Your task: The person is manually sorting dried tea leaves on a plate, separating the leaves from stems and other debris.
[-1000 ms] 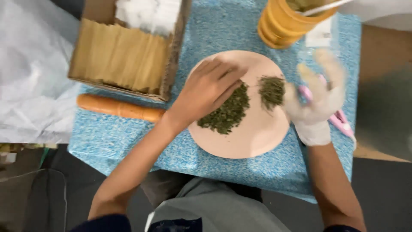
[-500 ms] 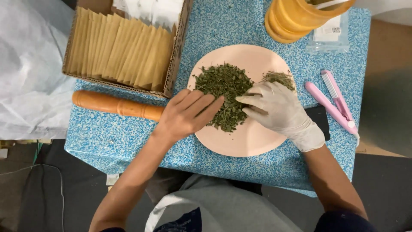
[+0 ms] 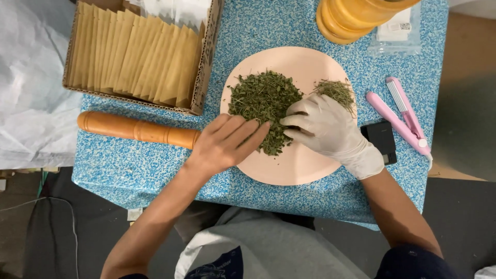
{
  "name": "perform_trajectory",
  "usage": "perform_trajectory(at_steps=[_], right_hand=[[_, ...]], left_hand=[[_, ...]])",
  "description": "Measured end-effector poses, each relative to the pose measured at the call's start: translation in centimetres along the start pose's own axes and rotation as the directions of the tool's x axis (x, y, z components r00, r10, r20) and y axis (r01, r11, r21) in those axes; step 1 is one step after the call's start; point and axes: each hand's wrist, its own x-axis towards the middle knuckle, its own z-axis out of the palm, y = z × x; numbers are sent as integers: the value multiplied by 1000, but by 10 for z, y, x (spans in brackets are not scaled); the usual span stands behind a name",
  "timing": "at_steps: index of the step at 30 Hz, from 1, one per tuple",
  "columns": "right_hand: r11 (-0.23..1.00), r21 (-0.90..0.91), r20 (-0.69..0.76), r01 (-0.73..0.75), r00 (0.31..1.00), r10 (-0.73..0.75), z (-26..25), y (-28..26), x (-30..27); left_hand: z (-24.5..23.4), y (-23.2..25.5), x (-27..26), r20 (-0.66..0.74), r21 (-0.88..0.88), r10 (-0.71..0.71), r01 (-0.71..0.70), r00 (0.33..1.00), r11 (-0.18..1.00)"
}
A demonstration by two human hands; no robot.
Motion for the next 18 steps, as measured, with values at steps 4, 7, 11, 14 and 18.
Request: perform_trajectory(at_steps=[4,7,11,14,18], right_hand=[[1000,-10,-14,2,1000,-2,8,3,-4],[998,44,-16,-36,999,37,0,-7,3],[986,161,-149,-51,986,75,-3,-23,7],[984,180,-201,-6,979,43,6,-26,4],[988,154,-222,28,975,7,9,-29,4]], left_hand=[[5,8,3,-15,-7,19,-19,1000,1000],[7,8,2,-12,-33,20,-21,1000,999],[5,6,3,-4,-87,-21,21,1000,996],[6,5,-1,14,-120,-35,36,999,992],[5,3,-1,41,-140,-19,24,999,990]])
